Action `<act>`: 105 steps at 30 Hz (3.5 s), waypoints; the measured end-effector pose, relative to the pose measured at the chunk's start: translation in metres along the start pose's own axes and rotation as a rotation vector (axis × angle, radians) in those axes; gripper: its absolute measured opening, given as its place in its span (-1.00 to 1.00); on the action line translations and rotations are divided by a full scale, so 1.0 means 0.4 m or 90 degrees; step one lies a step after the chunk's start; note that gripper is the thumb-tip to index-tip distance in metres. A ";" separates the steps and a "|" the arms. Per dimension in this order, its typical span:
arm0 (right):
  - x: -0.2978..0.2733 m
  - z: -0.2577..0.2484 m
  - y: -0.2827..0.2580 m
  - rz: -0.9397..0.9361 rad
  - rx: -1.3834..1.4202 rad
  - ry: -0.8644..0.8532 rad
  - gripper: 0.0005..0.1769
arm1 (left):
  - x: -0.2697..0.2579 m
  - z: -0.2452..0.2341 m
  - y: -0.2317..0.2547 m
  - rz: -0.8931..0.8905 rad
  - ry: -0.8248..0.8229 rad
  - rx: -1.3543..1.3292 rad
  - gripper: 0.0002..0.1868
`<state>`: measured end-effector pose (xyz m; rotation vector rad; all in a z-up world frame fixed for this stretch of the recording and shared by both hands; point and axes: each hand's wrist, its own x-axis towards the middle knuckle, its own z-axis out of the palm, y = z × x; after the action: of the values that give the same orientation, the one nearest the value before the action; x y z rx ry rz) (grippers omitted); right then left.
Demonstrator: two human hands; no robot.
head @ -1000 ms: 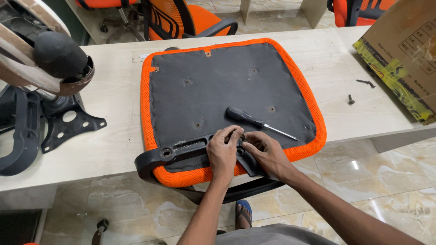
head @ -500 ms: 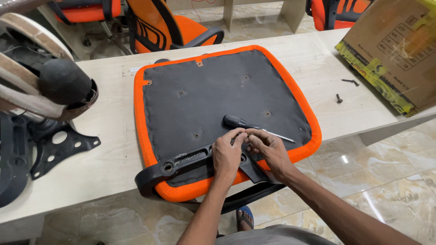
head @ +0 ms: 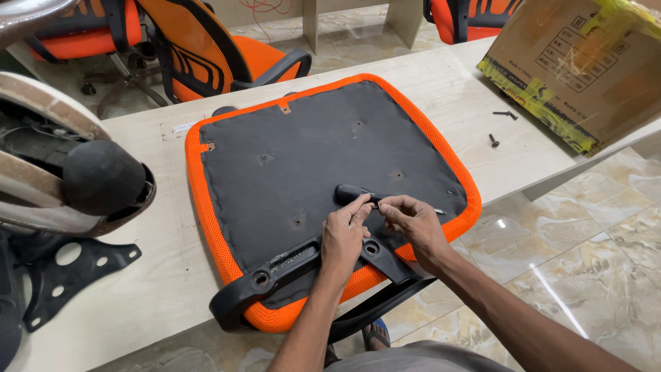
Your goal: The person attaches a black plastic armrest bracket to an orange office chair seat using a screwdriver and screws. They position the bracket, insert screws, and tighten them to secure the armrest to the seat.
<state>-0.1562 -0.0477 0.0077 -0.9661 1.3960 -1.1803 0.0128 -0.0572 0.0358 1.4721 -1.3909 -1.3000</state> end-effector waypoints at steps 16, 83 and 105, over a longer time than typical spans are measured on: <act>-0.012 0.112 -0.056 0.007 0.042 -0.044 -0.80 | 0.005 -0.046 -0.027 0.082 -0.080 -0.118 -0.53; -0.257 -0.032 0.109 -0.378 -0.665 0.012 -0.15 | -0.241 -0.234 -0.197 0.216 0.407 0.551 -0.16; -0.328 -0.042 0.119 -0.287 -0.747 -0.064 -0.34 | -0.341 -0.339 -0.259 0.162 0.323 0.455 -0.20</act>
<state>-0.1507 0.0913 -0.0127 -2.1970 1.8410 -0.4878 0.1820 0.0747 -0.0057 1.8243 -1.6829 -0.2157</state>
